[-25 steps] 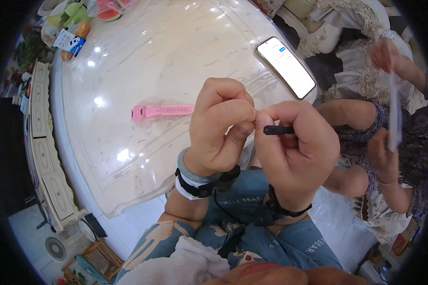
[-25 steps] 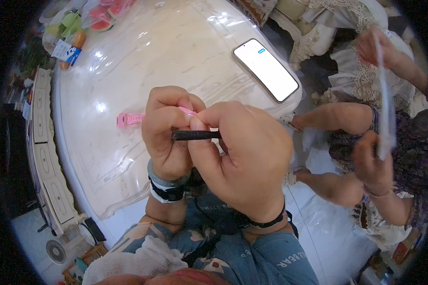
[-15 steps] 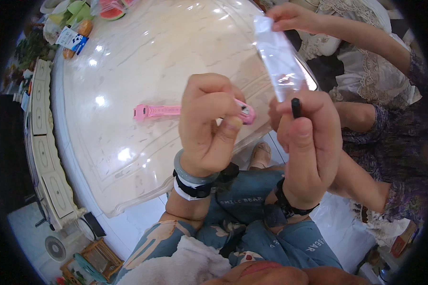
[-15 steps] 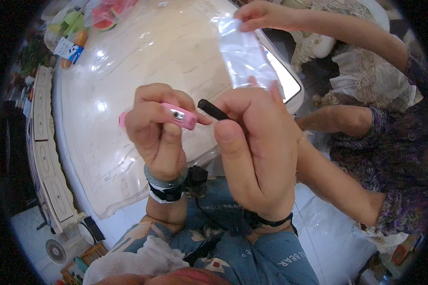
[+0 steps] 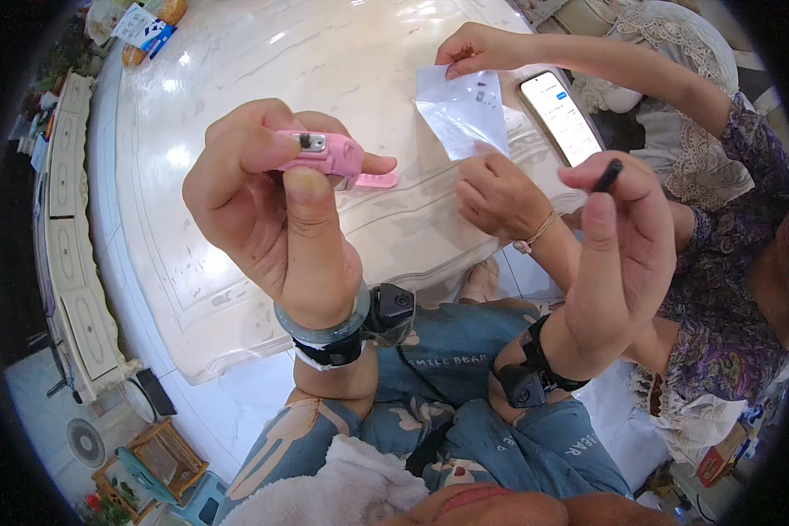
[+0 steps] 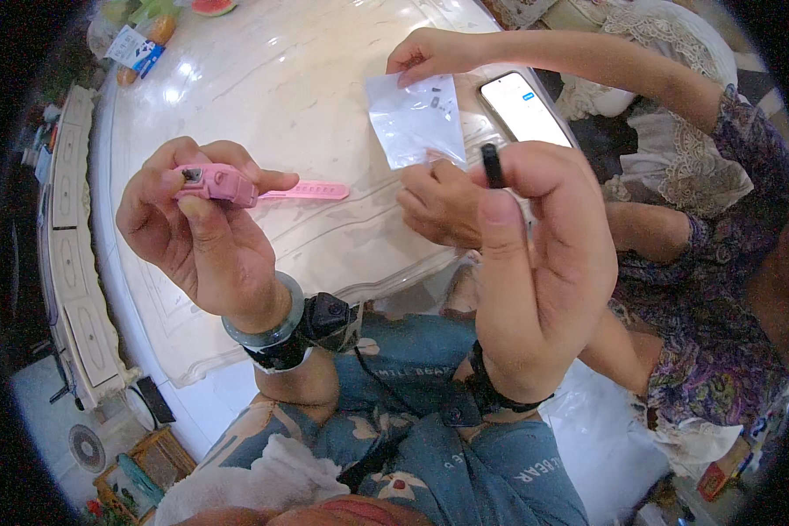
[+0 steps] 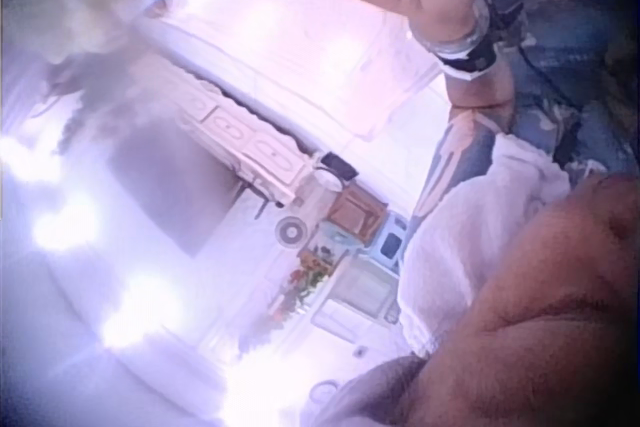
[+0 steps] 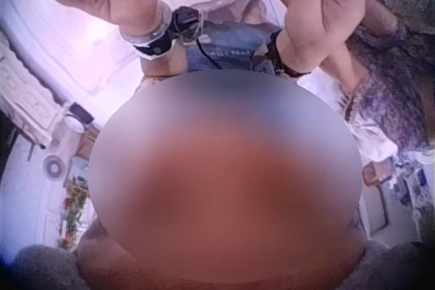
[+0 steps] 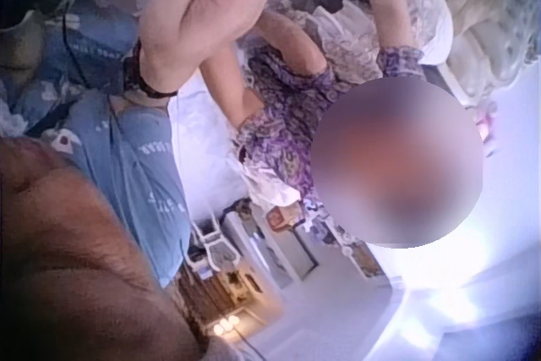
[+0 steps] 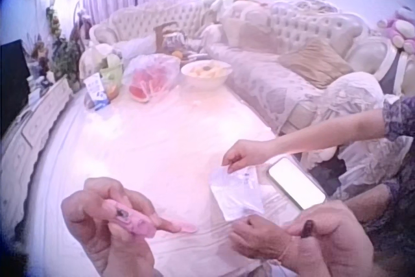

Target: The person uses a small screwdriver to remove and reinsert screws on the back cover of a pink smartwatch.

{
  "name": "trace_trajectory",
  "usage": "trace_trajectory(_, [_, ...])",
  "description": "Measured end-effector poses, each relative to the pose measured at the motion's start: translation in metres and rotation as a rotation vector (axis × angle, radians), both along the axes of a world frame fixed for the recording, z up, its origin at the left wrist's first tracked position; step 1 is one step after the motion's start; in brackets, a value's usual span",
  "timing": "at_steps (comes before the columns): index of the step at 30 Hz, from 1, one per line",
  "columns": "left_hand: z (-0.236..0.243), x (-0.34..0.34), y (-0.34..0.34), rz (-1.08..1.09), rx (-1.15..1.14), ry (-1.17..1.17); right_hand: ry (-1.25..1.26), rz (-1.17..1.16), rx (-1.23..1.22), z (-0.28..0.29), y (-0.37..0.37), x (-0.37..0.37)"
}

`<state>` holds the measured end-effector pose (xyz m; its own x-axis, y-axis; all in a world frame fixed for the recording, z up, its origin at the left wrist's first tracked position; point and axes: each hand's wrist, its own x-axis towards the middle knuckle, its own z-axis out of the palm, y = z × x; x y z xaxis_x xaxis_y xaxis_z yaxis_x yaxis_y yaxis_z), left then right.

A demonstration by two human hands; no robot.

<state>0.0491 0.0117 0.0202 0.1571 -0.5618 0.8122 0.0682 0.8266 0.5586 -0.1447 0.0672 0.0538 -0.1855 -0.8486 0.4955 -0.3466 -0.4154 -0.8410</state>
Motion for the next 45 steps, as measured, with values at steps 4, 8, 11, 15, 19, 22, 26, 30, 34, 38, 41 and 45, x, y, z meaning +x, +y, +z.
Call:
trace_trajectory(4, [0.000, -0.004, -0.004, 0.000, -0.005, -0.005, 0.170, -0.050, -0.002, 0.002, 0.000, -0.002])
trace_trajectory(8, [-0.002, -0.005, -0.005, -0.008, 0.001, 0.039, -0.228, -0.119, 0.029, 0.001, 0.001, 0.008])
trace_trajectory(11, [-0.002, -0.005, -0.006, -0.010, 0.003, 0.045, -0.221, -0.142, 0.054, 0.001, 0.001, 0.010])
trace_trajectory(15, [-0.003, -0.007, -0.008, -0.016, -0.015, 0.056, -0.221, -0.103, 0.074, 0.001, 0.002, 0.008])
trace_trajectory(19, [-0.003, -0.005, -0.009, -0.032, -0.028, 0.037, -0.188, -0.113, 0.067, 0.001, 0.002, 0.009])
trace_trajectory(22, [-0.003, -0.002, -0.009, -0.034, -0.032, 0.016, -0.160, -0.081, 0.076, 0.000, 0.000, 0.010])
trace_trajectory(26, [0.000, -0.005, -0.007, -0.005, -0.026, 0.030, -0.096, -0.036, 0.077, -0.003, -0.004, 0.008])
trace_trajectory(30, [0.003, -0.002, -0.007, -0.013, -0.030, 0.008, 0.086, 0.045, 0.039, -0.009, -0.010, -0.002])
trace_trajectory(34, [0.003, 0.002, -0.008, -0.036, -0.021, -0.054, 0.062, -0.045, 0.029, -0.012, -0.015, 0.005])
trace_trajectory(38, [0.004, -0.001, -0.005, -0.018, -0.023, -0.023, -0.302, -0.042, -0.010, -0.021, -0.024, 0.005])
trace_trajectory(41, [0.006, 0.004, -0.004, -0.020, -0.012, -0.027, -0.541, 0.078, -0.012, -0.028, -0.027, 0.000])
trace_trajectory(45, [0.003, 0.003, -0.003, 0.038, -0.013, -0.083, -0.867, 0.209, 0.037, -0.037, -0.029, -0.007])
